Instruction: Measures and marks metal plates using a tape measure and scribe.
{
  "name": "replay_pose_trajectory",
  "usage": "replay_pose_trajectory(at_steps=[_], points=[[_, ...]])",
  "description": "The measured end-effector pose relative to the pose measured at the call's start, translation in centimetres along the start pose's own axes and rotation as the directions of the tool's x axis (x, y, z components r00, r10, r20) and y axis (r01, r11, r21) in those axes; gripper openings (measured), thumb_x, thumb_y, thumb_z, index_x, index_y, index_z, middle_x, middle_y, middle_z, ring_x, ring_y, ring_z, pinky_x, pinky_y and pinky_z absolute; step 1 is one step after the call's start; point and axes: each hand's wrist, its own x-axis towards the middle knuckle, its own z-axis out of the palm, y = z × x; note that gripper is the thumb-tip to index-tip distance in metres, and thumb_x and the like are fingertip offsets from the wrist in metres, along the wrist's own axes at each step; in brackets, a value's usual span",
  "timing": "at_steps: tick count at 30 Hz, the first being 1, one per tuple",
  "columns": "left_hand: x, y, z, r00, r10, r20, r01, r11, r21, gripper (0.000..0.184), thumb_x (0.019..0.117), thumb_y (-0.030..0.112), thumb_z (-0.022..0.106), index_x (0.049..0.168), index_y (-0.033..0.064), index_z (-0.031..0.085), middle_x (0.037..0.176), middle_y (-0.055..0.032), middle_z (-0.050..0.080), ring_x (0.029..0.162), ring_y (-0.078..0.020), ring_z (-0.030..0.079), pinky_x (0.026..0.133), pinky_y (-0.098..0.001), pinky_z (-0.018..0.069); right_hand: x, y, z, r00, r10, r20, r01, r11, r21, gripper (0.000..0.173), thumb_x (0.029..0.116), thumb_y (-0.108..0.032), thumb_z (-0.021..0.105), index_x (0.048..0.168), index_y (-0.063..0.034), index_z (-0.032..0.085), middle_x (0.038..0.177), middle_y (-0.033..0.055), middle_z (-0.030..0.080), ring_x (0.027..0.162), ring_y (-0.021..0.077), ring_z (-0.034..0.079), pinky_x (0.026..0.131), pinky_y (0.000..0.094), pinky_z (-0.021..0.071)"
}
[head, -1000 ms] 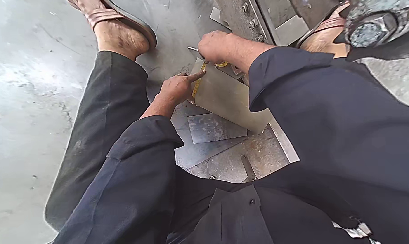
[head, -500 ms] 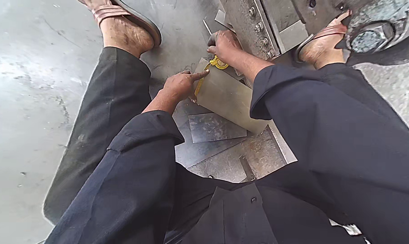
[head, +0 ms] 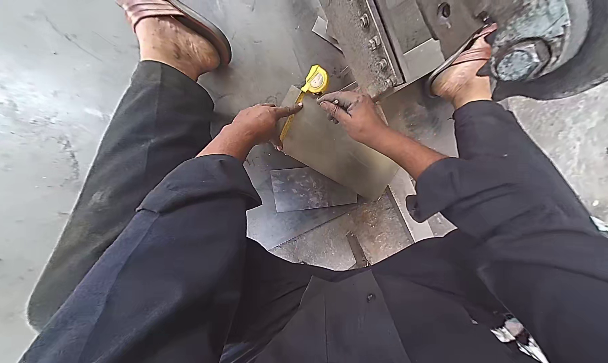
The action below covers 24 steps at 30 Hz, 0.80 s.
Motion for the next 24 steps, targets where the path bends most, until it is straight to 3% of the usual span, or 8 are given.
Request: replay_pose_trajectory(at_steps=[3, 5, 9, 11, 14, 20, 22, 24], points=[[0.1, -0.1, 0.0, 1.0, 0.006, 0.016, -0.006, 1.0, 0.014, 0.113, 0.0716, 0.019, 0.095, 0.16, 0.0476, 0.03, 0.146, -0.023, 0.055, 0.13, -0.0497, 0.055, 0.095, -0.0747, 0.0455, 1.0, 1.7, 1.4, 0.997, 0.076, -0.014, -0.078, 0.983, -0.169, 0.031, 0.105, -0.033, 0.058, 0.113, -0.008, 0.076, 0.104, 0.0095, 0.076, 0.093, 0.0193, 0.072, 0.09, 0.0403, 0.057], [0.2, 0.0, -0.1, 1.0, 0.011, 0.029, -0.012, 1.0, 0.024, 0.112, 0.0726, 0.017, 0.094, 0.16, 0.0461, 0.03, 0.146, -0.0229, 0.055, 0.13, -0.0497, 0.055, 0.096, -0.0745, 0.0451, 1.7, 2.2, 1.9, 0.988, 0.143, -0.062, -0.153, 0.969, -0.196, 0.032, 0.1043, -0.034, 0.059, 0.106, -0.0071, 0.075, 0.099, 0.0097, 0.075, 0.092, 0.021, 0.072, 0.088, 0.0434, 0.0564], [0.4, 0.0, -0.2, 0.998, 0.027, 0.048, -0.03, 0.998, 0.058, 0.114, 0.0742, 0.013, 0.093, 0.161, 0.0468, 0.028, 0.145, -0.023, 0.056, 0.13, -0.0499, 0.054, 0.097, -0.0734, 0.0454, 2.3, 2.0, 3.0, 0.984, 0.09, -0.154, -0.094, 0.995, -0.023, 0.027, 0.1057, -0.025, 0.055, 0.11, -0.007, 0.075, 0.092, 0.0056, 0.075, 0.081, 0.0124, 0.07, 0.08, 0.0331, 0.0574], [0.5, -0.2, 0.0, 0.999, 0.024, 0.041, -0.026, 0.998, 0.062, 0.114, 0.0728, 0.013, 0.093, 0.16, 0.0478, 0.028, 0.143, -0.0229, 0.057, 0.128, -0.05, 0.056, 0.095, -0.0733, 0.0463, 1.8, 2.5, 3.9, 0.987, 0.009, -0.162, -0.004, 1.0, 0.026, 0.03, 0.1077, -0.022, 0.052, 0.121, -0.0072, 0.074, 0.101, 0.0061, 0.077, 0.09, 0.0121, 0.074, 0.086, 0.0331, 0.0605], [0.8, -0.3, 0.1, 0.999, 0.02, 0.036, -0.021, 0.999, 0.036, 0.116, 0.0715, 0.011, 0.094, 0.16, 0.0477, 0.029, 0.141, -0.0234, 0.059, 0.124, -0.0516, 0.058, 0.094, -0.0747, 0.0461, -0.2, 3.6, 4.8, 0.994, -0.094, -0.062, 0.087, 0.991, -0.105, 0.033, 0.1086, -0.021, 0.048, 0.127, -0.0058, 0.071, 0.117, 0.011, 0.075, 0.109, 0.0214, 0.072, 0.099, 0.0411, 0.0569], [1.2, -0.3, 0.2, 0.998, 0.035, 0.046, -0.036, 0.999, 0.025, 0.119, 0.0701, 0.007, 0.094, 0.161, 0.0472, 0.028, 0.138, -0.0264, 0.06, 0.123, -0.0518, 0.059, 0.098, -0.0716, 0.046, -3.0, 5.5, 4.2, 0.962, -0.252, 0.107, 0.274, 0.901, -0.336, 0.034, 0.1082, -0.029, 0.05, 0.118, -0.0071, 0.074, 0.118, 0.0119, 0.075, 0.119, 0.0265, 0.069, 0.105, 0.0412, 0.0536], [1.0, -0.4, 0.4, 0.998, 0.04, 0.053, -0.041, 0.999, 0.027, 0.119, 0.0702, 0.008, 0.094, 0.162, 0.0456, 0.027, 0.138, -0.0268, 0.059, 0.123, -0.0521, 0.058, 0.098, -0.0718, 0.0458, -4.7, 4.7, 3.9, 0.937, -0.262, 0.233, 0.339, 0.847, -0.409, 0.037, 0.108, -0.035, 0.05, 0.121, -0.008, 0.072, 0.125, 0.0128, 0.072, 0.127, 0.0302, 0.064, 0.11, 0.0479, 0.0485], [1.1, -0.4, 0.1, 0.998, 0.041, 0.05, -0.042, 0.999, 0.013, 0.12, 0.0697, 0.008, 0.095, 0.162, 0.0452, 0.027, 0.138, -0.0275, 0.059, 0.122, -0.0531, 0.058, 0.097, -0.0724, 0.0456, -7.4, 4.3, 4.0, 0.902, -0.267, 0.339, 0.401, 0.811, -0.427, 0.04, 0.1023, -0.041, 0.059, 0.125, -0.0104, 0.072, 0.132, 0.011, 0.07, 0.136, 0.0321, 0.056, 0.116, 0.0542, 0.0405]])
